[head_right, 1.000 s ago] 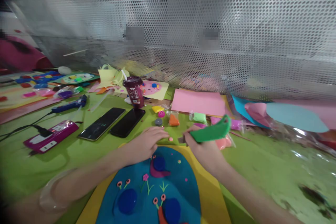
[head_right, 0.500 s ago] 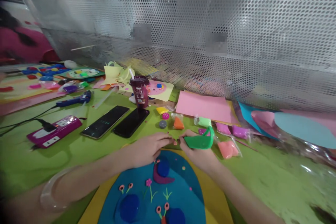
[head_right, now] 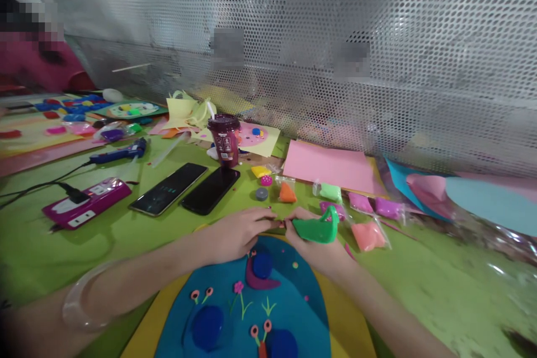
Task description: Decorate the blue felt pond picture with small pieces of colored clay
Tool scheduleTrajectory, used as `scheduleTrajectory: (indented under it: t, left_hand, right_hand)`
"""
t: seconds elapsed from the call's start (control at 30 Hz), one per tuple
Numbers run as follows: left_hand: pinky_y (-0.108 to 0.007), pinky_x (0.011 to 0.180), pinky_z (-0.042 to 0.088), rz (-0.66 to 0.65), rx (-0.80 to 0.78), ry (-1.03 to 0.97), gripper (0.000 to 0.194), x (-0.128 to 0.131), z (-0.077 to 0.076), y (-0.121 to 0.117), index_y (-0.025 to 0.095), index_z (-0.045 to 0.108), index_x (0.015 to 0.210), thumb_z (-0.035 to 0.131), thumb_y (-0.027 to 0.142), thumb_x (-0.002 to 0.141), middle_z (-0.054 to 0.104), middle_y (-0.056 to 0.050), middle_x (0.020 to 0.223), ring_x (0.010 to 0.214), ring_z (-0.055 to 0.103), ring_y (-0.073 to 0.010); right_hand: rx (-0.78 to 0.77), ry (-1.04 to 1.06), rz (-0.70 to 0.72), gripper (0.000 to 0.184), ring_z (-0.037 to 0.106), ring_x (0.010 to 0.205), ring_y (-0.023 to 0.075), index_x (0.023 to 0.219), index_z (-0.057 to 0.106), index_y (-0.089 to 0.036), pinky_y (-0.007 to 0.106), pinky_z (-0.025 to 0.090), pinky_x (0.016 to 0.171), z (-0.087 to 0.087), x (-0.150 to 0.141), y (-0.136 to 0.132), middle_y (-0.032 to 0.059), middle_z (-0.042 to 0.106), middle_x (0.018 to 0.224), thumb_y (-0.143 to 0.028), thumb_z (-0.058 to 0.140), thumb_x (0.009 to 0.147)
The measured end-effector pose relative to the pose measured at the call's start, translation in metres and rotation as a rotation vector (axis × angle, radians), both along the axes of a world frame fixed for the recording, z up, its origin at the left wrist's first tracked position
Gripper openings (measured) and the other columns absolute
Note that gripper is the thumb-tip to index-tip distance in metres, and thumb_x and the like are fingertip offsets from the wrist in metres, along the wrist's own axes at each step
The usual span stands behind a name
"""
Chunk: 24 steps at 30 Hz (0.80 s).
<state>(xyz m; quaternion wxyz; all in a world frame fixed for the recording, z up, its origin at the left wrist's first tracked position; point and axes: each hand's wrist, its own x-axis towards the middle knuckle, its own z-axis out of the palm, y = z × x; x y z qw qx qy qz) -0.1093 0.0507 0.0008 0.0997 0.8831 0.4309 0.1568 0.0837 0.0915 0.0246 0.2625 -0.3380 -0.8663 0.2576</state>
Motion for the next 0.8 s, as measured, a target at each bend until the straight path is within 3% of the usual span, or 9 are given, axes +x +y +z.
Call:
scheduleTrajectory:
  t: [0.23, 0.4, 0.53, 0.8]
  left_hand:
    - [-0.039, 0.095, 0.040, -0.013, 0.029, -0.019, 0.048, -0.001, -0.003, 0.001, 0.011, 0.053, 0.118, 0.046, -0.002, 0.073, 0.051, -0.014, 0.122, 0.115, 0.046, -0.0267]
    - [-0.037, 0.095, 0.041, -0.018, 0.039, -0.032, 0.048, -0.001, -0.003, 0.000, 0.013, 0.052, 0.119, 0.045, -0.001, 0.073, 0.052, -0.011, 0.122, 0.113, 0.047, -0.0240]
    - [-0.037, 0.095, 0.041, -0.024, 0.042, -0.044, 0.048, -0.002, -0.004, 0.001, 0.013, 0.052, 0.119, 0.045, 0.000, 0.073, 0.052, -0.011, 0.121, 0.112, 0.047, -0.0235]
    - [-0.037, 0.093, 0.042, -0.029, 0.034, -0.049, 0.049, -0.002, -0.006, 0.003, 0.016, 0.050, 0.121, 0.044, 0.000, 0.075, 0.053, -0.010, 0.120, 0.111, 0.048, -0.0235]
  right_hand:
    - [0.030, -0.001, -0.016, 0.015, 0.056, 0.070, 0.0186, 0.072, 0.050, -0.022, 0.033, 0.048, 0.067, -0.001, -0.004, -0.003, 0.0010, 0.055, 0.070, -0.026, 0.042, 0.083]
    - [0.033, -0.019, -0.072, 0.015, 0.056, 0.065, 0.0176, 0.071, 0.048, -0.022, 0.030, 0.047, 0.057, -0.005, -0.004, -0.003, 0.0000, 0.055, 0.067, -0.024, 0.041, 0.084]
    - [0.047, -0.029, -0.093, 0.016, 0.055, 0.064, 0.0146, 0.071, 0.049, -0.019, 0.028, 0.047, 0.060, -0.008, -0.005, -0.005, -0.0015, 0.053, 0.067, -0.021, 0.045, 0.087]
    - [0.083, -0.035, -0.156, 0.020, 0.055, 0.064, 0.0120, 0.080, 0.056, -0.016, 0.028, 0.048, 0.061, -0.012, -0.004, -0.005, -0.0011, 0.056, 0.075, -0.031, 0.051, 0.091]
